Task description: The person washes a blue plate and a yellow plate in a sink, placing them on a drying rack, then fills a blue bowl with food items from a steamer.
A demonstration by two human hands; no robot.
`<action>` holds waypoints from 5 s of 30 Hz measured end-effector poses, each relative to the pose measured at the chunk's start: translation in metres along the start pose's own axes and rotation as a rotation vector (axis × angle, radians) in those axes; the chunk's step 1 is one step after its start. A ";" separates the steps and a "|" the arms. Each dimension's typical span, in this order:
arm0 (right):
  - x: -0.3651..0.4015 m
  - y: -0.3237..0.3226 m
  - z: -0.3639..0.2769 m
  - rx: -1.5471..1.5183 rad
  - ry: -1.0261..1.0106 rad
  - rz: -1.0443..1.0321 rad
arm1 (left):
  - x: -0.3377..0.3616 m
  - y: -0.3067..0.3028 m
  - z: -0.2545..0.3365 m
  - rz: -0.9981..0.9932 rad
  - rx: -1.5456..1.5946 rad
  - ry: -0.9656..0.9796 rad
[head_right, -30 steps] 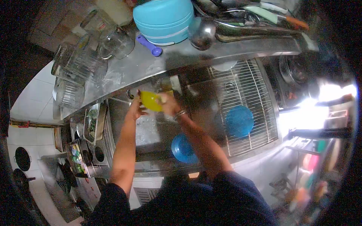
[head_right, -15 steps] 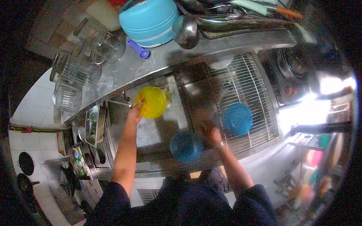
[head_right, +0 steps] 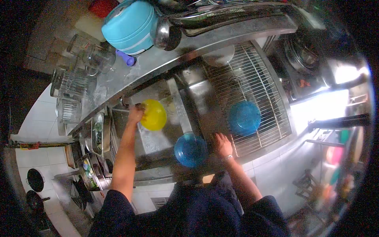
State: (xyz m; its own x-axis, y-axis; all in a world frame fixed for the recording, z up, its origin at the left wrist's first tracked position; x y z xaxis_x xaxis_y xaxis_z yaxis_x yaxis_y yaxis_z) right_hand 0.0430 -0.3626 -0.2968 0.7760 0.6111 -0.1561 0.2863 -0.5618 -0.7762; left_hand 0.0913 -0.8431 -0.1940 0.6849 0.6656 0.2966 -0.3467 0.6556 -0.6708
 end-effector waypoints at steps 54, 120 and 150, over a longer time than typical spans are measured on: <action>0.006 -0.027 -0.006 -0.135 0.098 -0.123 | -0.061 0.225 0.268 -0.715 1.277 -0.804; -0.261 0.143 -0.259 -0.153 -0.678 -0.352 | 0.100 -0.054 -0.015 -0.180 0.469 0.019; -0.247 0.196 -0.225 -0.496 -0.169 -0.232 | -0.026 0.012 0.021 -0.377 0.239 -0.005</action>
State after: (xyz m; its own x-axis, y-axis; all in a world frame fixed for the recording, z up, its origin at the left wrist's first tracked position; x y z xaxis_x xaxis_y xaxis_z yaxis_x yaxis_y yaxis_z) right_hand 0.0335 -0.7490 -0.2732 0.5720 0.8077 -0.1429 0.7000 -0.5715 -0.4283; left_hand 0.0562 -0.8455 -0.1957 0.7889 0.3651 0.4943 -0.2118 0.9166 -0.3390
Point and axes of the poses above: each hand's wrist, its own x-axis away from the middle knuckle, its own y-axis out of the palm, z = x × y, the point moved 1 cm from there along -x, towards the middle knuckle, and after that the axes turned 5 degrees about -y, right-handed, at the moved point
